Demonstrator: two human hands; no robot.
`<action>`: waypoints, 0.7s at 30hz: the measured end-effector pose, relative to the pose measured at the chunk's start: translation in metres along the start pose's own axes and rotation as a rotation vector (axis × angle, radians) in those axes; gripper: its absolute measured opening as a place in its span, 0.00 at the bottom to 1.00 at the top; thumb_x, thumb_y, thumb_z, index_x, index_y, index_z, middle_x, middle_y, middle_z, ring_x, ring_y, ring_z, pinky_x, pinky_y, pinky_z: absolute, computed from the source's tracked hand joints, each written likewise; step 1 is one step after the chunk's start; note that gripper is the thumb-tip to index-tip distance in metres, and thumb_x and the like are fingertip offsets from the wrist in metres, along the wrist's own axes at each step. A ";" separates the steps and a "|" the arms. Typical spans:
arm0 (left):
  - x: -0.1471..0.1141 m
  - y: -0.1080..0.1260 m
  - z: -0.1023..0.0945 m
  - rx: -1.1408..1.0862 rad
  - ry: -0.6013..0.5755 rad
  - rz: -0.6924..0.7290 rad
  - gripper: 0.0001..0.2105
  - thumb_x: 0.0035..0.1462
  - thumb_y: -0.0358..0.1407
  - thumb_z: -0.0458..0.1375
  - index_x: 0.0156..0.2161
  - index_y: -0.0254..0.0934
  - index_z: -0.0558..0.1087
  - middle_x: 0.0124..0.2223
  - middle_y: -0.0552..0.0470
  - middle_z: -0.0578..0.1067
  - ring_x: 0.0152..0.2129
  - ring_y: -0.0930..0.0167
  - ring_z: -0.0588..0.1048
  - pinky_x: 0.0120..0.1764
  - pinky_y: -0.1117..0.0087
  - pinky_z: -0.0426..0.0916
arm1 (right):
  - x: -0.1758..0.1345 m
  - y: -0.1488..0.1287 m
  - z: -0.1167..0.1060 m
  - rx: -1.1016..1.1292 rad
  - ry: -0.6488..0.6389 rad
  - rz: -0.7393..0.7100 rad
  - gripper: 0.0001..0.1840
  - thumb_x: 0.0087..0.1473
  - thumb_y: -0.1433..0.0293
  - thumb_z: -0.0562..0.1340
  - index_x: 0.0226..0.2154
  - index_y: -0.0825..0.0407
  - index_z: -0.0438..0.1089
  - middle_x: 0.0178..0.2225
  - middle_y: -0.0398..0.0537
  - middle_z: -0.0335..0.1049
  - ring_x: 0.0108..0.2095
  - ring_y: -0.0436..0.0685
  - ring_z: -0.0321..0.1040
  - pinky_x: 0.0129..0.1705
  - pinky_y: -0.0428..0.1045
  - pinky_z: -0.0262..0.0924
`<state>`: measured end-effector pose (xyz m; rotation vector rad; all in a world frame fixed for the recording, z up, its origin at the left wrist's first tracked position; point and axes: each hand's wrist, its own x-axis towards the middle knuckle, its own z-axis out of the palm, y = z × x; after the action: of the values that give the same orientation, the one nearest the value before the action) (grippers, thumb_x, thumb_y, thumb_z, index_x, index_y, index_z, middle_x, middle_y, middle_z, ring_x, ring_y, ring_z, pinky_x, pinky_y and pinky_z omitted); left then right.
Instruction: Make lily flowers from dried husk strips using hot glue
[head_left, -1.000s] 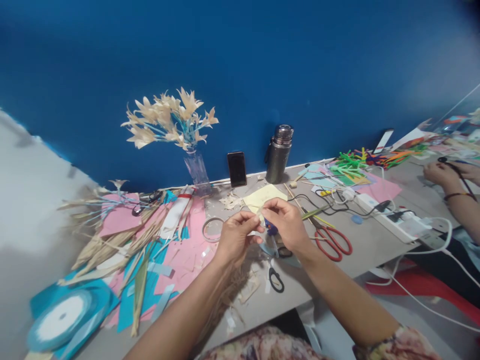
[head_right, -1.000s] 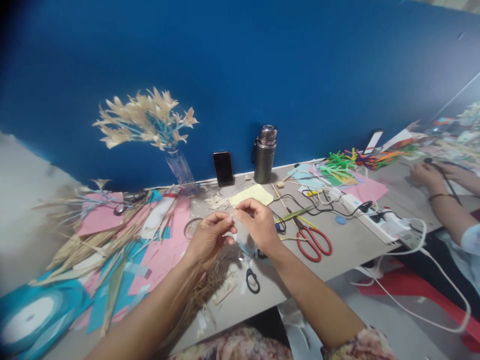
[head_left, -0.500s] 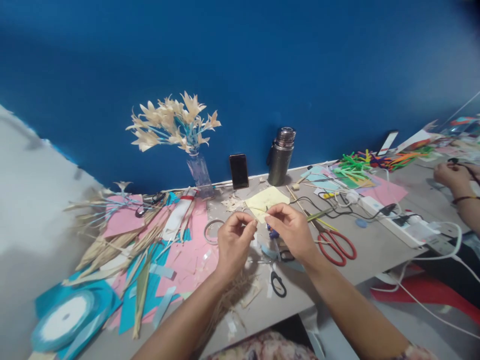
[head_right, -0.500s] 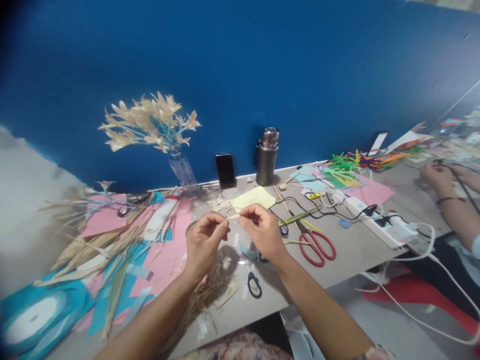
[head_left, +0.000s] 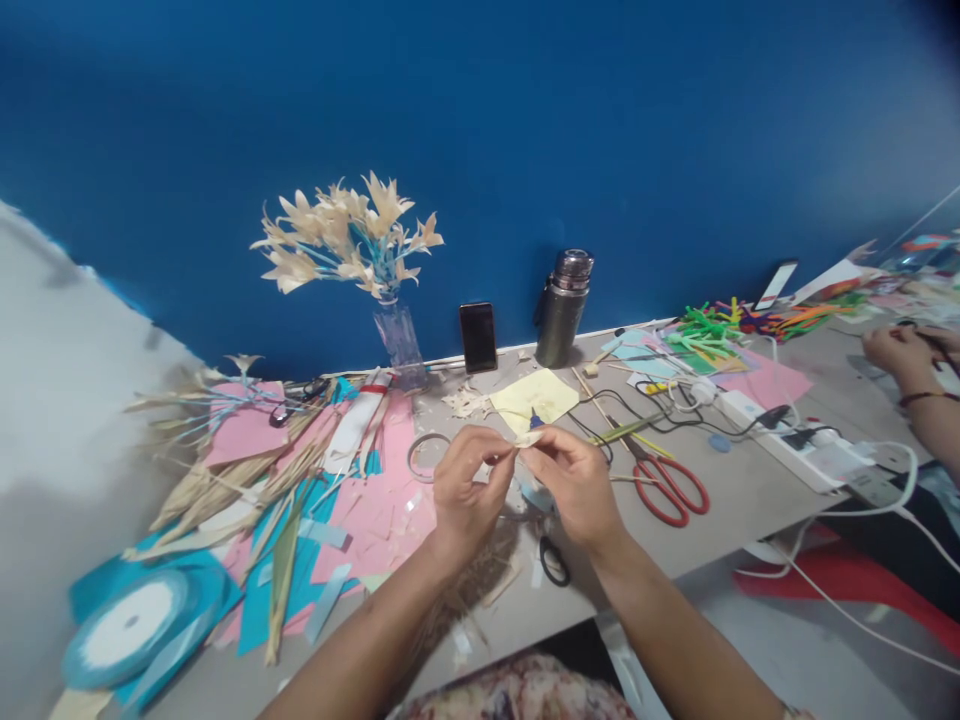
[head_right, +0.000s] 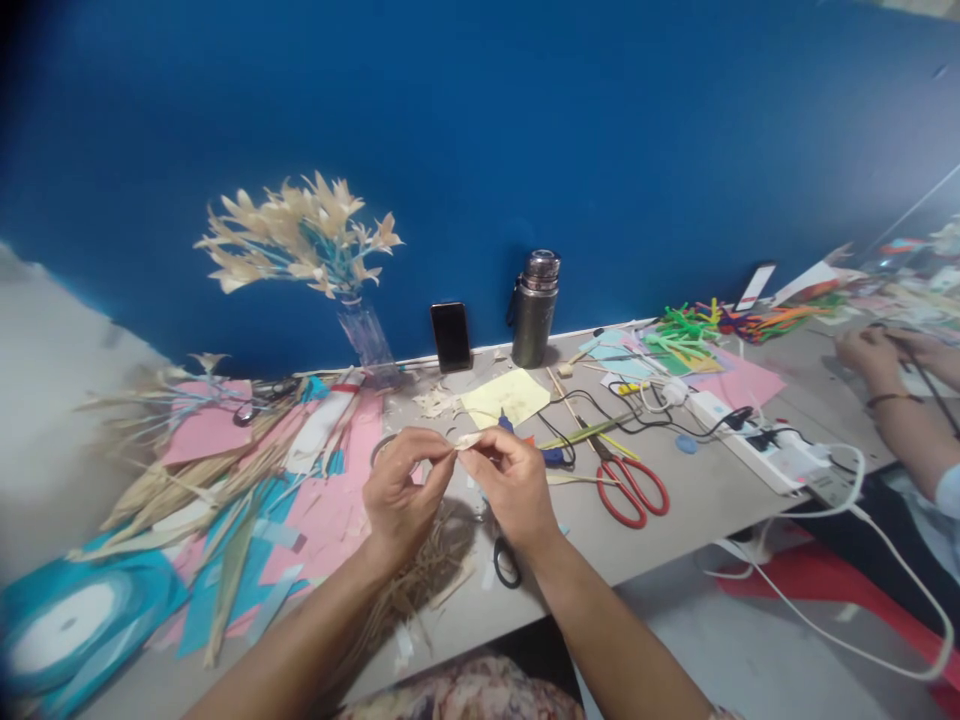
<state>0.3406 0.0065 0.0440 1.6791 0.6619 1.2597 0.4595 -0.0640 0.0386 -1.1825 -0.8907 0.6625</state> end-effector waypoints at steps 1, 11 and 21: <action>0.000 0.000 0.000 0.011 -0.002 0.007 0.04 0.52 0.32 0.68 0.28 0.44 0.80 0.31 0.49 0.75 0.33 0.64 0.71 0.42 0.66 0.67 | 0.000 0.000 0.001 0.012 0.003 0.007 0.06 0.54 0.65 0.68 0.32 0.49 0.76 0.30 0.43 0.72 0.31 0.53 0.66 0.35 0.48 0.61; 0.003 -0.006 0.000 0.174 0.052 0.384 0.06 0.57 0.27 0.63 0.34 0.40 0.81 0.33 0.50 0.81 0.31 0.68 0.78 0.36 0.68 0.71 | -0.003 0.004 0.006 0.138 0.063 0.105 0.08 0.51 0.64 0.70 0.32 0.51 0.76 0.23 0.39 0.63 0.25 0.49 0.57 0.27 0.45 0.56; 0.004 -0.004 -0.001 0.112 0.027 0.282 0.06 0.56 0.26 0.62 0.32 0.38 0.79 0.31 0.51 0.79 0.29 0.71 0.77 0.34 0.72 0.70 | -0.003 0.002 0.005 0.086 0.089 0.110 0.15 0.54 0.58 0.68 0.27 0.53 0.75 0.20 0.38 0.59 0.22 0.48 0.52 0.25 0.45 0.51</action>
<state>0.3417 0.0116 0.0423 1.9003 0.5323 1.4662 0.4536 -0.0633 0.0364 -1.1809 -0.7202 0.7245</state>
